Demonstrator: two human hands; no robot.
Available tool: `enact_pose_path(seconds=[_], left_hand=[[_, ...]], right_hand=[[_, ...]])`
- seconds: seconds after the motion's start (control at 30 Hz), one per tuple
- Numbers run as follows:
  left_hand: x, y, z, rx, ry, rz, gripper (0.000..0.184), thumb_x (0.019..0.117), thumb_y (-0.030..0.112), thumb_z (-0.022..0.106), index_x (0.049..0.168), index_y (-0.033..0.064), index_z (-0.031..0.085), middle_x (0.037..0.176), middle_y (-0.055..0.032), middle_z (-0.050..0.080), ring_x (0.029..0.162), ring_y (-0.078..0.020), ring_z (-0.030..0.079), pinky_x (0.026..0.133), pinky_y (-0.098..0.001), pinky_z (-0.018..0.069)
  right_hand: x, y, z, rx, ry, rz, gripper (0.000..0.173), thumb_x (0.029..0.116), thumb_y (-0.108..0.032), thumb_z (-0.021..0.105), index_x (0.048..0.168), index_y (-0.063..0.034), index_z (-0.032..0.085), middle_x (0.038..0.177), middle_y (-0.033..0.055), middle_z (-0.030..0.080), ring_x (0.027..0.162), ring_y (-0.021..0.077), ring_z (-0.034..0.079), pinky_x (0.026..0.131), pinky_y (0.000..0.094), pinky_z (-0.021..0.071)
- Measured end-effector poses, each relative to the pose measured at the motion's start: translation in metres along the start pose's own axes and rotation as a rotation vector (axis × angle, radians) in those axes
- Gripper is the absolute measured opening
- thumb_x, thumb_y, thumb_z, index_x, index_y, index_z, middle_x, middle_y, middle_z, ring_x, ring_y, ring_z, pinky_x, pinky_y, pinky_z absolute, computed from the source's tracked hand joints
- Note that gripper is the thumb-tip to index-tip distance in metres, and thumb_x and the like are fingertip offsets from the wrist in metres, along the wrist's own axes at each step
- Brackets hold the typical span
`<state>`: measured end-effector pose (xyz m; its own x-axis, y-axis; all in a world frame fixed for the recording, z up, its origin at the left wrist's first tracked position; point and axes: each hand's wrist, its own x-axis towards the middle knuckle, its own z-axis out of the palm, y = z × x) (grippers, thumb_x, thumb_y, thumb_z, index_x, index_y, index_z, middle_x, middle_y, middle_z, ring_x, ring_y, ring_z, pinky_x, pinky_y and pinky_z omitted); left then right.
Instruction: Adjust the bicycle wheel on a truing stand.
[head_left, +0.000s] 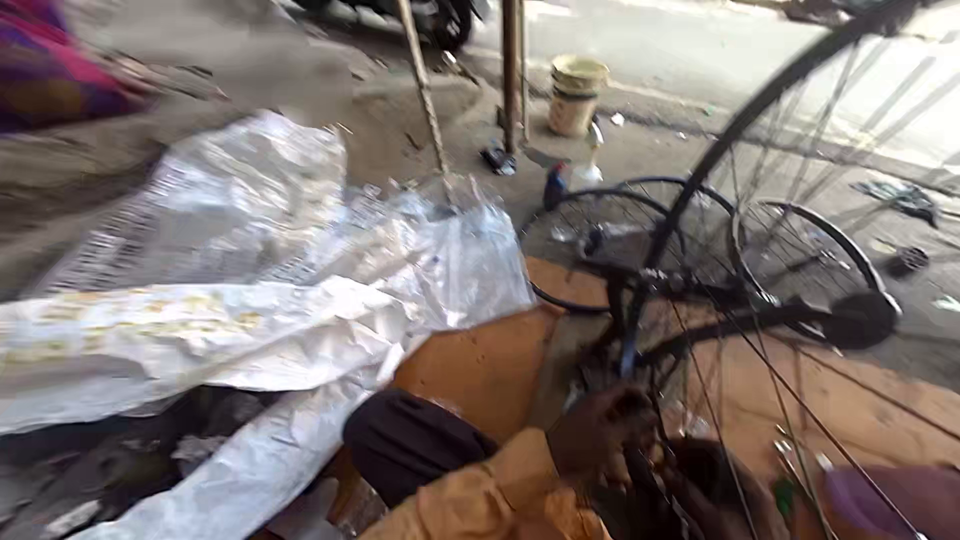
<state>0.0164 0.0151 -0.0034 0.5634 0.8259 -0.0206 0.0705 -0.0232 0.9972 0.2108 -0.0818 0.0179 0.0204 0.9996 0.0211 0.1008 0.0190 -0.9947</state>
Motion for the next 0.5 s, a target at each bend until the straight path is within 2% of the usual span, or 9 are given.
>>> enact_pose_path(seconds=[0.07,0.13,0.23,0.33,0.4,0.47,0.5], left_hand=[[-0.002,-0.002,0.003,0.036,-0.055,-0.089,0.031,0.1038,0.028,0.06,0.126,0.0075,0.065,0.114,-0.0054,0.07,0.099,-0.0128,0.068,0.089,-0.035,0.0583],[-0.002,-0.008,0.006,0.106,-0.052,-0.034,0.029,0.1042,0.028,0.06,0.122,0.0076,0.07,0.117,-0.0059,0.069,0.101,-0.0139,0.067,0.089,-0.0361,0.0578],[-0.003,-0.009,0.007,0.135,-0.068,0.007,0.03,0.1051,0.03,0.057,0.115,0.0077,0.074,0.125,-0.007,0.066,0.112,-0.0145,0.064,0.096,-0.0362,0.055],[-0.001,-0.007,0.005,0.154,-0.106,-0.016,0.031,0.1061,0.033,0.054,0.111,0.0092,0.075,0.125,-0.0049,0.064,0.115,-0.0139,0.061,0.099,-0.0367,0.0524],[-0.001,-0.004,0.004,0.146,-0.088,-0.042,0.031,0.1054,0.035,0.056,0.112,0.0097,0.074,0.124,-0.0039,0.064,0.111,-0.0129,0.062,0.095,-0.0356,0.0538],[-0.004,-0.003,0.005,0.151,-0.029,-0.05,0.028,0.1026,0.036,0.061,0.113,0.0124,0.072,0.121,-0.0027,0.064,0.101,-0.0126,0.064,0.086,-0.0334,0.0569],[-0.006,-0.002,0.005,0.163,-0.007,-0.042,0.025,0.1013,0.036,0.063,0.112,0.0137,0.071,0.116,-0.002,0.064,0.096,-0.0123,0.064,0.081,-0.0325,0.0568]], right_hand=[[-0.004,0.006,0.001,-0.023,0.01,0.053,0.035,0.087,-0.008,0.076,0.119,0.0022,0.064,0.098,0.0065,0.073,0.084,0.0142,0.07,0.075,0.0304,0.0615],[0.0,-0.001,0.002,-0.059,-0.011,0.079,0.031,0.0884,-0.009,0.075,0.117,-0.0005,0.066,0.095,0.006,0.073,0.081,0.0136,0.07,0.073,0.0285,0.0611],[0.0,-0.017,0.006,0.009,-0.032,0.151,0.031,0.0861,0.001,0.069,0.117,0.0013,0.065,0.093,0.0074,0.072,0.078,0.0125,0.069,0.071,0.0266,0.0603],[0.002,-0.02,0.004,-0.056,-0.045,0.16,0.032,0.0849,-0.003,0.073,0.116,0.0017,0.066,0.091,0.0071,0.072,0.077,0.0132,0.069,0.069,0.0264,0.0606],[0.003,-0.023,0.004,-0.107,-0.047,0.144,0.032,0.0842,-0.005,0.075,0.114,0.0012,0.066,0.09,0.0059,0.072,0.076,0.0122,0.07,0.068,0.0253,0.0607],[0.002,-0.02,0.001,-0.152,-0.038,0.124,0.032,0.084,-0.009,0.077,0.113,-0.001,0.067,0.091,0.0055,0.073,0.077,0.0134,0.07,0.069,0.0267,0.0613],[0.001,-0.013,-0.002,-0.188,-0.043,0.078,0.031,0.0849,-0.015,0.079,0.112,-0.0041,0.069,0.091,0.0045,0.073,0.077,0.0139,0.071,0.069,0.0277,0.0615]])
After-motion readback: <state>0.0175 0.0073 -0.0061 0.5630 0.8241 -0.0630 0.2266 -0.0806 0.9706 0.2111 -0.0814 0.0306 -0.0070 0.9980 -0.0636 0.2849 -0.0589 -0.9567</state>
